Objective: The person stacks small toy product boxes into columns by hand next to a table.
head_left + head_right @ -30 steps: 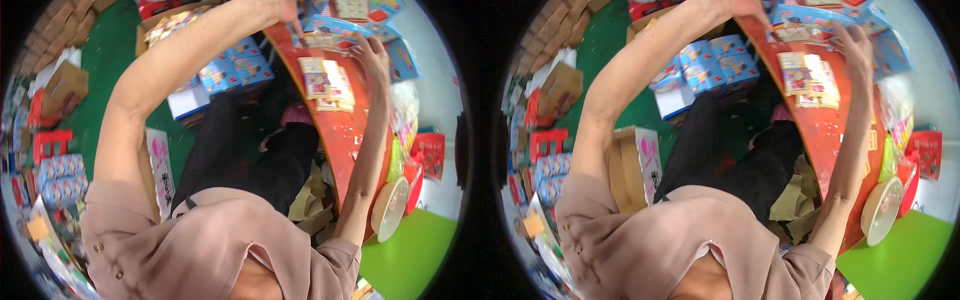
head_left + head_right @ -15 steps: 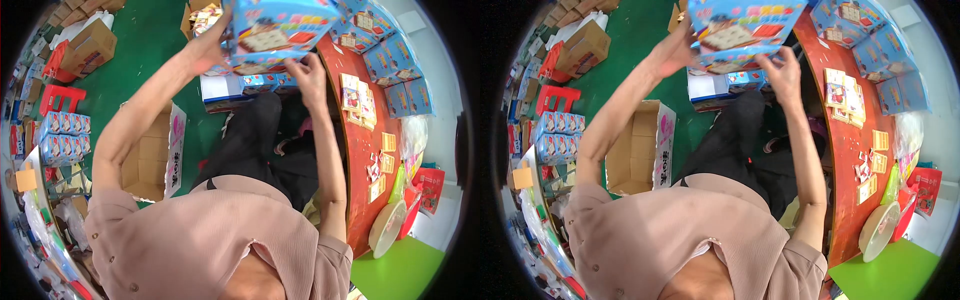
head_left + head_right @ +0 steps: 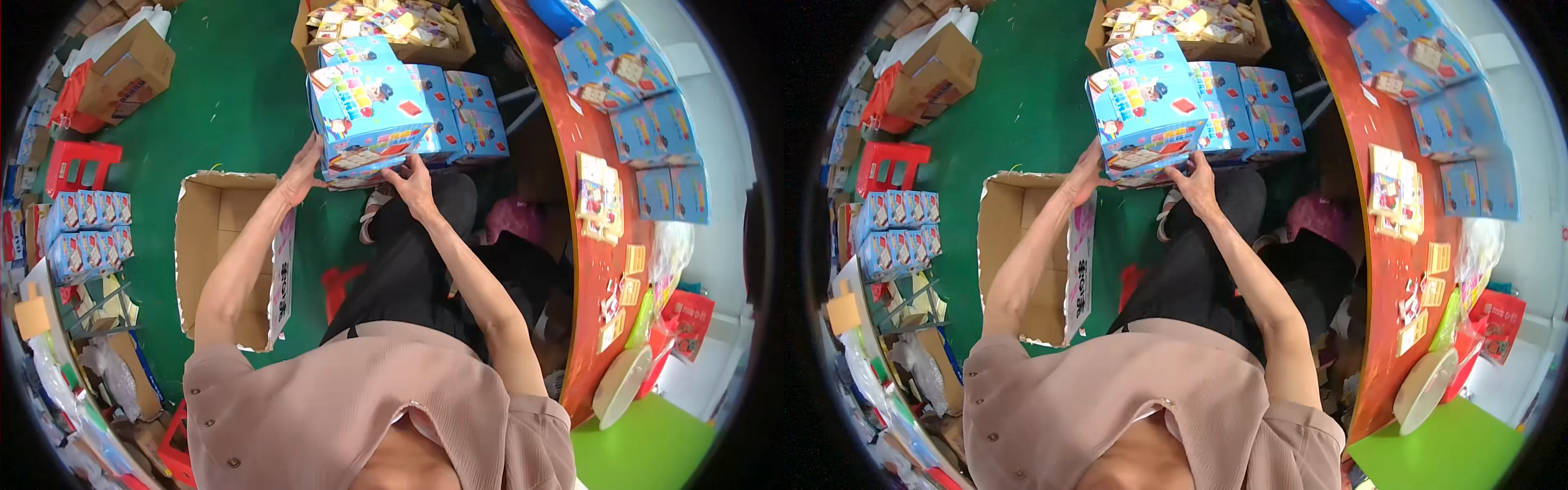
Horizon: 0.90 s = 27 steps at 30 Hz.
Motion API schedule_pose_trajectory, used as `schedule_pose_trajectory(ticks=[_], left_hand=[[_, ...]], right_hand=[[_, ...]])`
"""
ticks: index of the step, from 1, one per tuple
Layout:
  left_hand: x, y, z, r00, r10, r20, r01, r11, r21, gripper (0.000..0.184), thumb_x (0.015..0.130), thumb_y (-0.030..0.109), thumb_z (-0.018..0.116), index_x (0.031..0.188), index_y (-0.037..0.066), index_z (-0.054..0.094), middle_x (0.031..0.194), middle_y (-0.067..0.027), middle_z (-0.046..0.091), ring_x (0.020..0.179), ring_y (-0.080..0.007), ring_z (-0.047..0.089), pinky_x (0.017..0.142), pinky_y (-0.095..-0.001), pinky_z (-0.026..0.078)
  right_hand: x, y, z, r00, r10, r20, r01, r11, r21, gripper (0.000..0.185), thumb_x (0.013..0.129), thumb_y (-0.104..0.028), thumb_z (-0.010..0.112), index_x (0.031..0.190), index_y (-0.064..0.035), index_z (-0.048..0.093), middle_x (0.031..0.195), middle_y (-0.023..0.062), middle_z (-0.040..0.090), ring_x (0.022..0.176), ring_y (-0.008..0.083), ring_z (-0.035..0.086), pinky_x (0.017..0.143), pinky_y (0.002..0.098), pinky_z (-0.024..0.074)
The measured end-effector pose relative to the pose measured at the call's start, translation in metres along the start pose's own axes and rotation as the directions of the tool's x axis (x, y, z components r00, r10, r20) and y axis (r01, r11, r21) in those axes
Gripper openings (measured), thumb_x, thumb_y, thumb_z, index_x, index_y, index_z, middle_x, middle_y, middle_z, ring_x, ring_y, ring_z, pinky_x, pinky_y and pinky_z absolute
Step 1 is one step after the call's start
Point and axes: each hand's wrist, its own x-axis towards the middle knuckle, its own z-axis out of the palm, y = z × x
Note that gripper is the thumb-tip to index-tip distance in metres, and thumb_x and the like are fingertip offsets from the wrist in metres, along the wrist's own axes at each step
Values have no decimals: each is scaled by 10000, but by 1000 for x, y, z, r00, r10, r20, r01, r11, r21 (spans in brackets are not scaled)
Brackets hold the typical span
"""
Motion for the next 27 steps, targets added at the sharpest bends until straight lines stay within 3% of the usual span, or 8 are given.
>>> schedule_pose_trajectory(ticks=[5,10,11,16,18,22,25,27], left_hand=[[43,-39,-22,992,18,-128,-19,1000,-11,1015,831,704,532,1537,218,-12,1557,-119,186,1390,-362,249,986,-717,249],[94,-112,-39,981,114,-157,-72,965,251,971,893,618,515,1526,75,19,1585,-144,93,1452,-270,133,1154,-353,189],[88,-104,-34,972,122,-201,-88,981,170,972,893,623,510,1525,71,20,1585,-143,94,1454,-269,126,1157,-359,180],[75,-89,-28,915,106,-390,-152,984,-88,949,909,663,424,1521,48,40,1588,-115,101,1462,-238,82,1169,-358,118],[77,-98,-29,886,60,-460,-152,974,-166,925,922,678,357,1516,28,74,1589,-103,106,1460,-218,98,1171,-344,96],[73,-95,-23,896,-200,-396,50,932,-358,952,866,763,308,1527,106,115,1584,-124,120,1451,-307,102,1131,-555,62],[90,-111,-22,891,-282,-357,104,890,-444,978,816,827,285,1529,173,140,1577,-145,138,1432,-411,111,1043,-730,81],[100,-109,-13,873,-327,-361,81,829,-554,882,860,772,316,1525,215,158,1569,-134,182,1410,-443,172,1010,-762,111]], right_hand=[[41,40,15,991,131,-9,-131,986,-105,547,741,-154,785,1185,28,522,1098,164,624,1014,238,598,845,356,488],[56,84,18,914,376,152,-315,894,-318,577,757,-60,738,1263,30,473,1044,110,574,918,189,562,793,306,481],[56,79,19,889,432,152,-353,858,-373,550,771,-28,722,1257,35,473,1019,81,562,887,161,553,771,283,477],[50,66,2,693,657,296,-611,754,-243,428,809,-7,664,1196,16,483,865,47,502,785,173,567,651,313,514],[33,60,-16,743,632,222,-658,750,67,364,836,-24,636,1163,34,485,888,74,546,734,173,568,647,318,505],[22,72,-56,956,280,-93,-233,909,345,441,942,-250,584,1281,-4,447,951,78,570,855,212,582,732,370,504],[39,-25,-47,911,282,-300,-253,959,130,596,969,-451,507,1390,-46,390,1157,89,536,1054,236,528,898,430,460],[58,-33,-48,935,291,-203,-277,956,95,648,958,-492,504,1416,-51,377,1332,129,459,1156,257,483,987,457,404]])
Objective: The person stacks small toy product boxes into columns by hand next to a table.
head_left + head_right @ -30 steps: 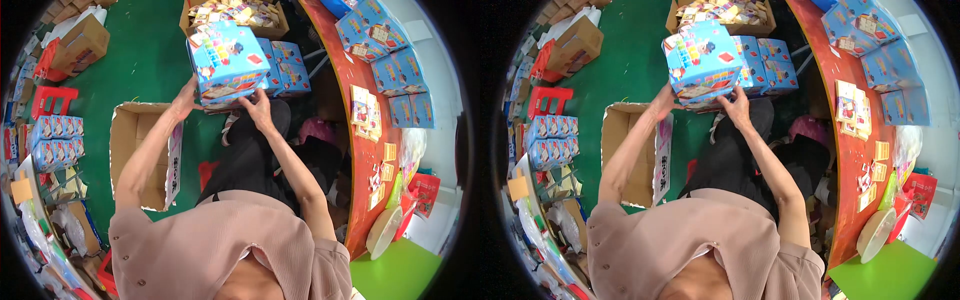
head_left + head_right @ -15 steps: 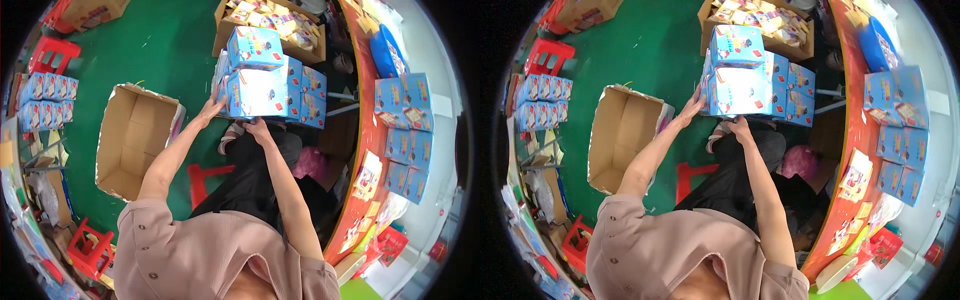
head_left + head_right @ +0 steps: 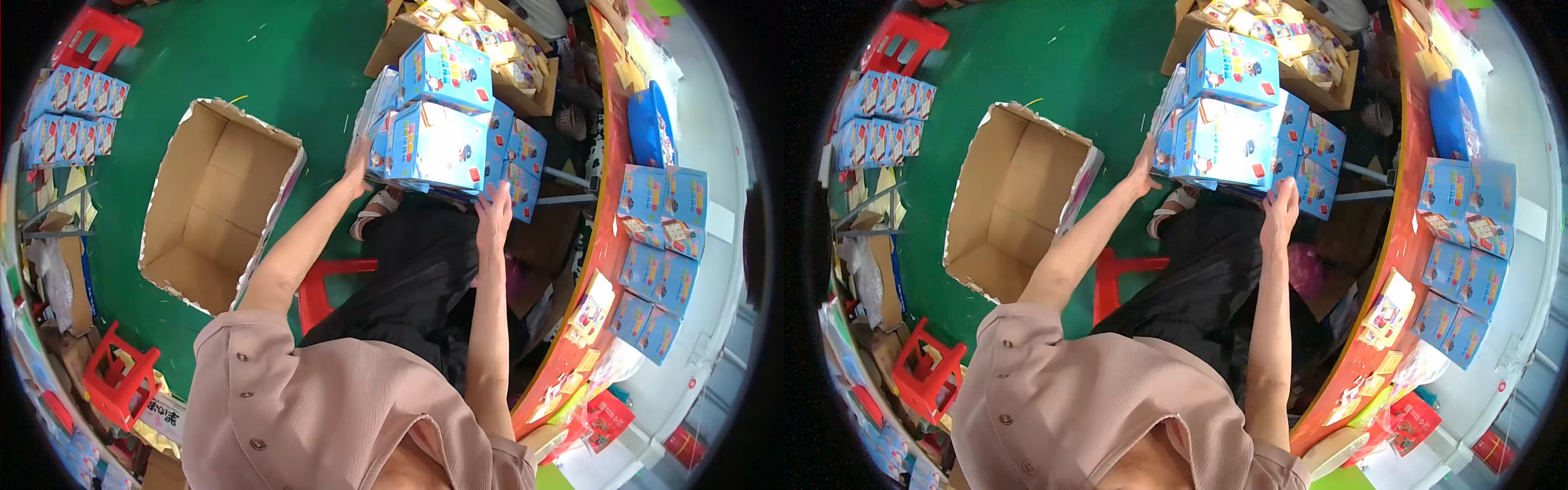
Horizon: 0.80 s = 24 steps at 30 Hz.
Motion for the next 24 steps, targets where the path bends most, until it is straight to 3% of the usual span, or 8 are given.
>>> schedule_pose_trajectory(ticks=[3,7,11,15,18,20,21,24], left_hand=[[30,-16,-2,998,-34,52,45,976,-215,781,896,672,401,1471,157,278,1504,-140,298,1335,-445,313,970,-739,259],[39,-38,4,999,36,1,-33,915,-403,628,926,546,460,1388,128,381,1381,-147,432,1205,-398,465,910,-691,377],[36,-54,17,1000,-2,-8,-2,884,-467,566,972,495,386,1348,77,454,1329,-176,500,1173,-366,497,869,-565,472],[6,-26,16,980,-36,196,108,923,-368,658,963,548,364,1414,69,388,1422,-158,436,1263,-359,445,976,-600,381],[27,-14,4,991,77,-112,-72,996,47,739,942,559,404,1473,58,290,1451,-177,390,1308,-349,398,1042,-531,337],[30,5,6,906,283,-314,-174,927,333,861,918,620,410,1504,33,180,1525,-189,254,1389,-339,288,1112,-446,280],[37,27,-2,962,248,-111,-229,961,155,941,884,698,417,1522,74,118,1544,-138,255,1395,-266,296,1102,-402,295],[6,95,30,951,304,59,-310,934,179,1071,802,785,431,1528,104,35,1573,-148,117,1427,-320,168,1093,-530,238]], right_hand=[[27,-1,8,965,82,248,-64,995,-82,710,938,-501,535,1435,-28,352,1385,171,432,1246,307,452,969,451,436],[28,5,29,972,101,212,-57,977,-204,735,909,-529,570,1363,27,414,1271,159,493,1102,269,535,942,421,473],[5,-10,45,973,56,226,0,970,-244,736,900,-496,603,1378,26,402,1309,191,467,1179,300,500,915,430,508],[9,-3,40,969,77,236,-24,976,-218,778,906,-506,588,1428,14,339,1346,203,447,1211,318,482,924,471,490],[18,0,32,964,167,208,-106,955,-276,773,913,-517,571,1434,5,337,1359,194,451,1203,322,498,942,492,466],[30,-5,24,982,89,168,-41,961,-274,751,922,-538,541,1427,-10,363,1328,172,499,1164,287,539,917,420,467],[42,-11,19,985,39,169,6,966,-257,743,926,-541,531,1422,-12,373,1313,165,513,1156,275,546,904,398,469],[72,-55,18,979,-13,203,77,948,-310,753,938,-574,481,1400,14,397,1314,176,520,1195,272,527,923,372,451]])
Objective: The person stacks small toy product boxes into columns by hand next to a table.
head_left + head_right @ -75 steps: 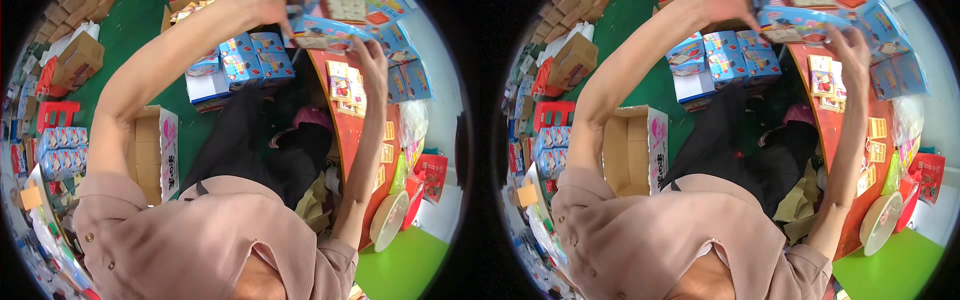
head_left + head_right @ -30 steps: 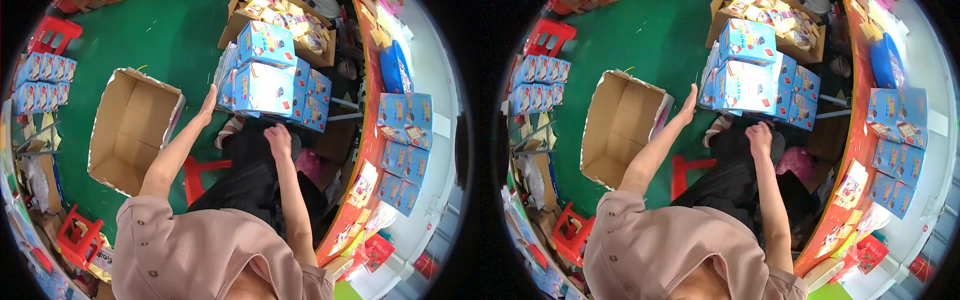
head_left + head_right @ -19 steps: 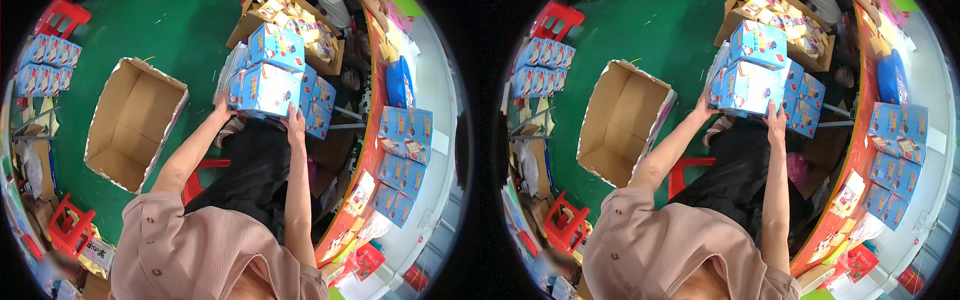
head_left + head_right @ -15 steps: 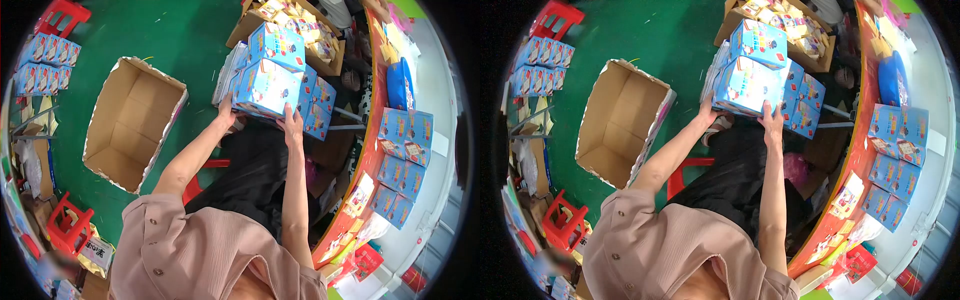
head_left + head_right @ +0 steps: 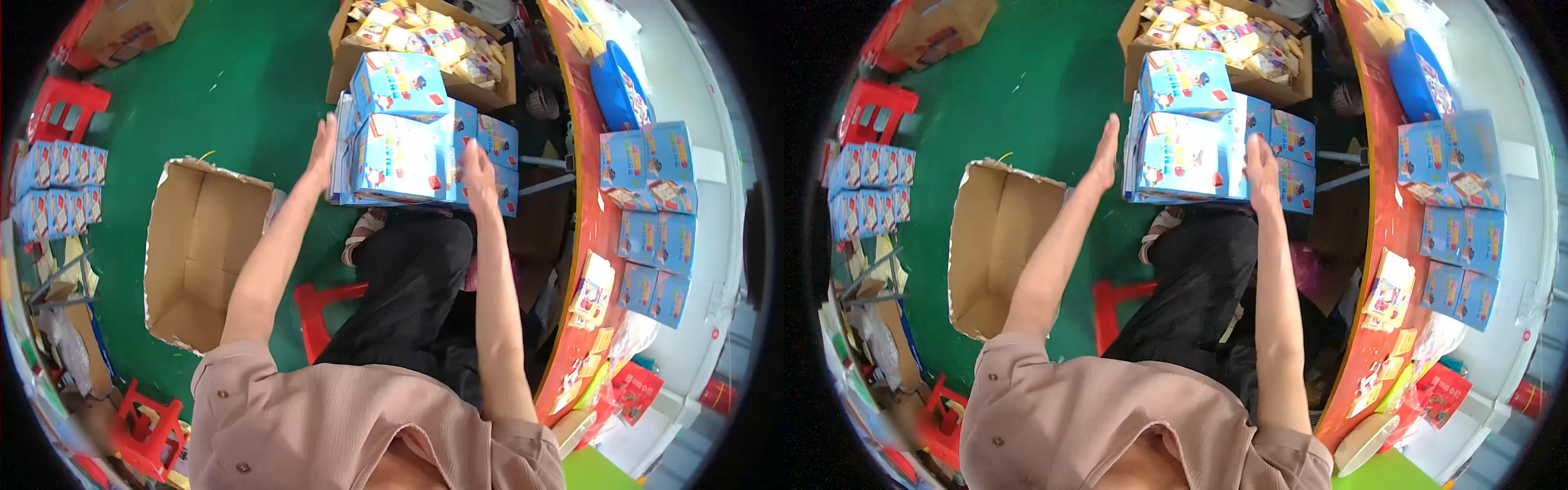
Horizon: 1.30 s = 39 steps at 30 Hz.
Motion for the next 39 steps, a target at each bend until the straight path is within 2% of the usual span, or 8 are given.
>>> schedule_pose_trajectory(ticks=[4,11,18,20,22,30,33,39], left_hand=[[36,57,37,989,5,147,-29,987,159,1308,641,915,461,1516,131,-113,1588,-149,-59,1433,-429,-5,1035,-714,126],[113,51,64,954,160,254,-182,981,65,882,828,488,686,1465,93,219,1307,-143,507,1144,-232,549,892,-369,494],[110,57,50,953,73,295,-120,982,144,690,878,411,644,1428,102,365,1258,-64,558,1060,-180,577,916,-342,473],[116,56,45,930,-55,364,26,996,83,664,890,404,631,1413,76,387,1237,-69,576,1056,-188,590,921,-345,479],[108,68,61,932,-44,360,-10,989,148,667,902,405,615,1416,52,379,1295,-92,552,1125,-201,577,938,-346,483],[96,98,77,762,625,168,-555,499,666,659,919,374,611,1435,42,371,1322,-137,532,1189,-214,537,980,-310,422],[21,124,148,699,630,337,-714,633,298,573,944,270,591,1415,10,393,1212,-111,597,1081,-197,599,933,-295,452],[-138,120,305,638,184,748,-218,974,-54,532,942,229,599,1369,-6,384,1211,-220,577,1091,-301,614,922,-397,517]], right_hand=[[55,-28,0,994,-110,1,110,991,70,799,940,-610,421,1403,39,374,1400,221,441,1299,316,435,1017,419,398],[115,-6,32,984,-180,-11,174,964,-201,675,970,-566,343,1104,31,628,1009,174,663,962,268,601,833,398,450],[81,2,65,897,-403,-180,343,893,-290,411,975,-339,431,984,17,636,942,290,641,927,441,616,792,497,486],[94,35,72,711,-703,32,532,507,-678,284,958,-235,453,913,-9,621,865,230,631,790,376,640,711,497,504],[96,34,64,866,-499,21,413,693,-591,366,943,-294,502,1084,37,574,961,271,631,907,416,626,795,488,499],[-97,-99,-70,802,-597,27,564,742,-363,530,867,-279,660,1278,23,515,1203,248,597,1123,368,585,934,423,468],[-167,-115,-142,777,-618,-121,532,747,-399,415,865,-228,665,1207,-10,574,1101,196,643,1015,299,637,855,381,502],[-277,-93,-330,473,-589,-656,581,768,-270,249,934,-221,617,1096,-34,643,888,83,690,831,125,650,735,278,518]])
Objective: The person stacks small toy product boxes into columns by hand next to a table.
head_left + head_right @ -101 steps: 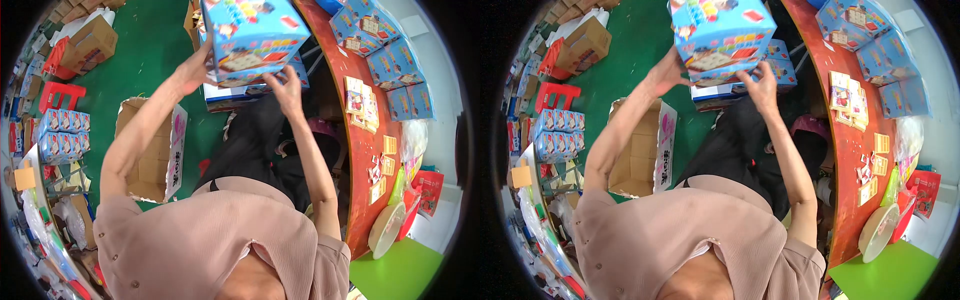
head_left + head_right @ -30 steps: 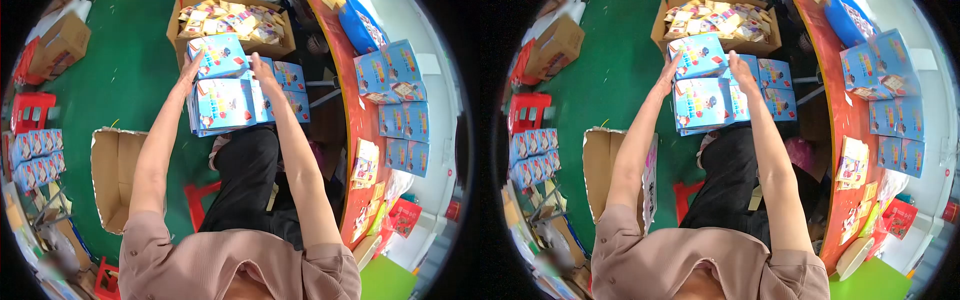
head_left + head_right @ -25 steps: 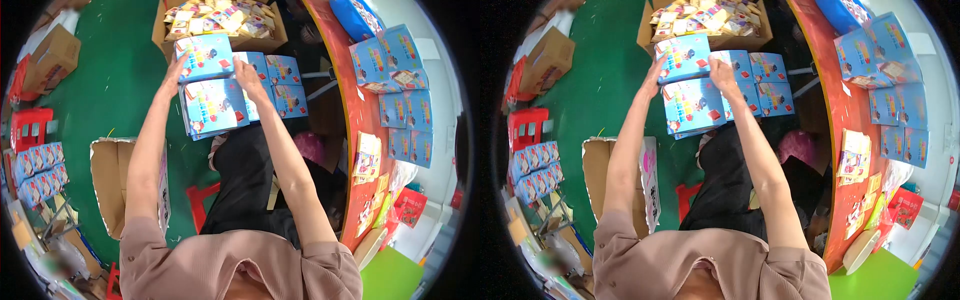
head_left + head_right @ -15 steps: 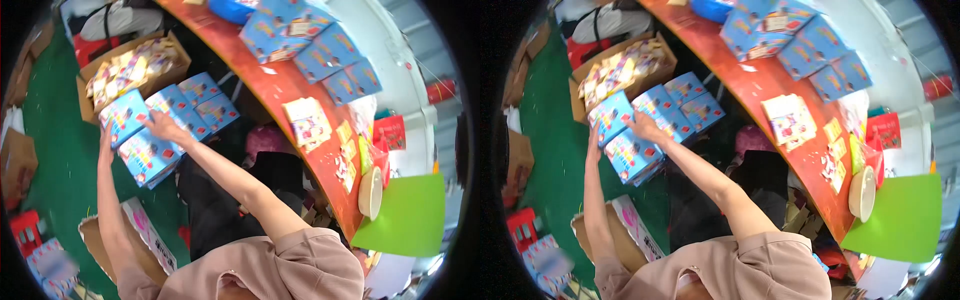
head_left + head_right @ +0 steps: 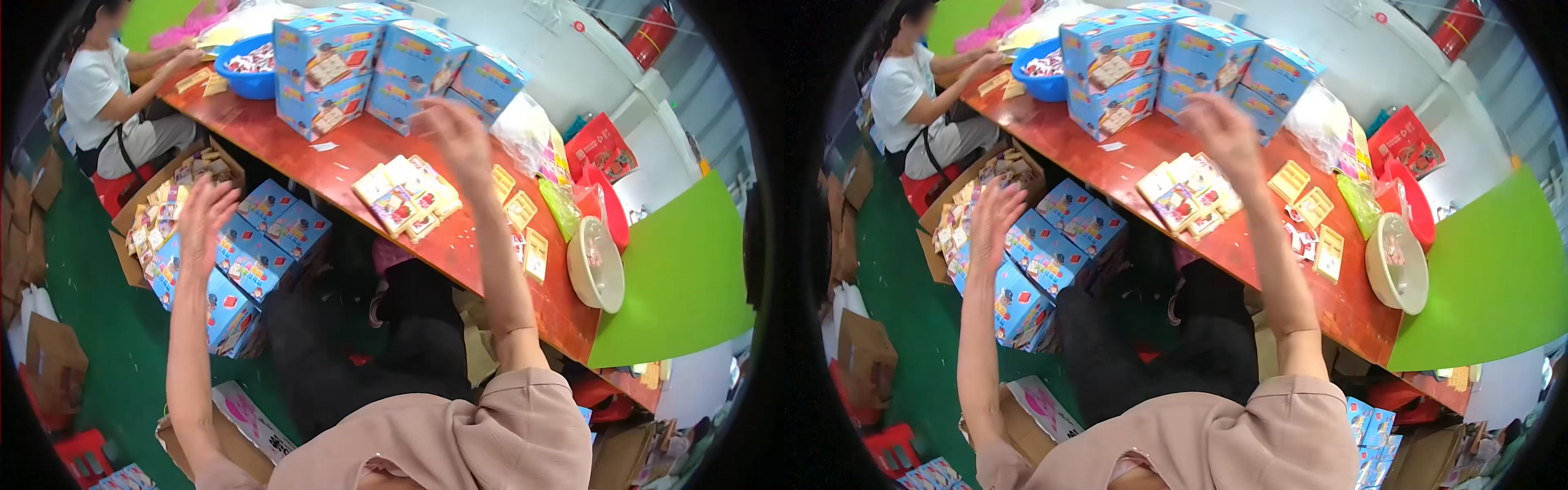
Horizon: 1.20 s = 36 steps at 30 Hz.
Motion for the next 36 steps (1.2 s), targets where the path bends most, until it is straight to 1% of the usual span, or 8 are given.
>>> schedule_pose_trajectory(ticks=[6,13,18,22,31,33,35,36], left_hand=[[37,-53,181,842,-303,447,380,921,-91,489,985,337,512,1330,11,395,1333,-244,471,1236,-339,497,1021,-421,442],[92,-122,348,735,-471,488,529,848,22,920,869,463,665,1462,39,105,1357,-295,375,1202,-393,492,984,-478,463],[125,-141,431,715,-498,490,522,847,100,1145,758,604,711,1518,155,-18,1477,-334,94,1336,-501,266,1022,-610,361],[144,-149,472,724,-490,486,491,861,136,1189,703,674,712,1522,163,18,1527,-295,-27,1387,-520,129,1008,-723,255],[134,-161,489,756,-375,537,495,864,-94,997,718,620,735,1472,168,263,1491,-144,324,1388,-378,257,989,-756,211],[126,-169,478,700,-334,631,555,811,-186,778,740,509,766,1339,143,429,1322,-134,508,1251,-325,450,922,-655,379],[113,-179,473,746,-247,618,505,815,-285,592,748,349,759,1229,145,480,1180,-95,574,1063,-277,575,783,-500,505],[99,-179,469,808,-104,579,379,845,-377,598,727,334,761,1222,144,486,1167,-87,574,1054,-266,571,836,-487,491]], right_hand=[[41,111,-198,875,130,-466,-91,990,106,352,951,-315,591,1098,5,596,970,102,670,883,172,649,730,305,541],[106,196,-284,702,341,-625,-259,940,222,527,927,-411,592,1210,32,548,1046,157,639,917,224,644,731,330,546],[145,212,-301,737,472,-484,-423,880,214,836,925,-692,281,1442,-35,309,1417,243,392,1285,419,406,1017,592,339],[157,225,-302,814,477,-332,-442,879,179,905,896,-746,204,1412,-18,357,1382,213,420,1229,406,435,947,606,380],[123,185,-296,766,385,-514,-250,916,313,738,904,-714,345,1182,-53,519,1183,119,533,1084,291,529,835,534,464],[104,177,-300,795,286,-536,-116,938,328,299,904,-375,592,1067,-126,562,1069,39,588,921,209,592,799,482,507],[89,173,-314,850,218,-480,-81,954,290,344,773,-152,679,1100,-119,578,1058,37,608,958,179,602,802,461,520],[82,177,-325,889,110,-445,-66,991,114,296,944,-241,569,1156,-38,530,1105,101,573,974,219,611,775,457,578]])
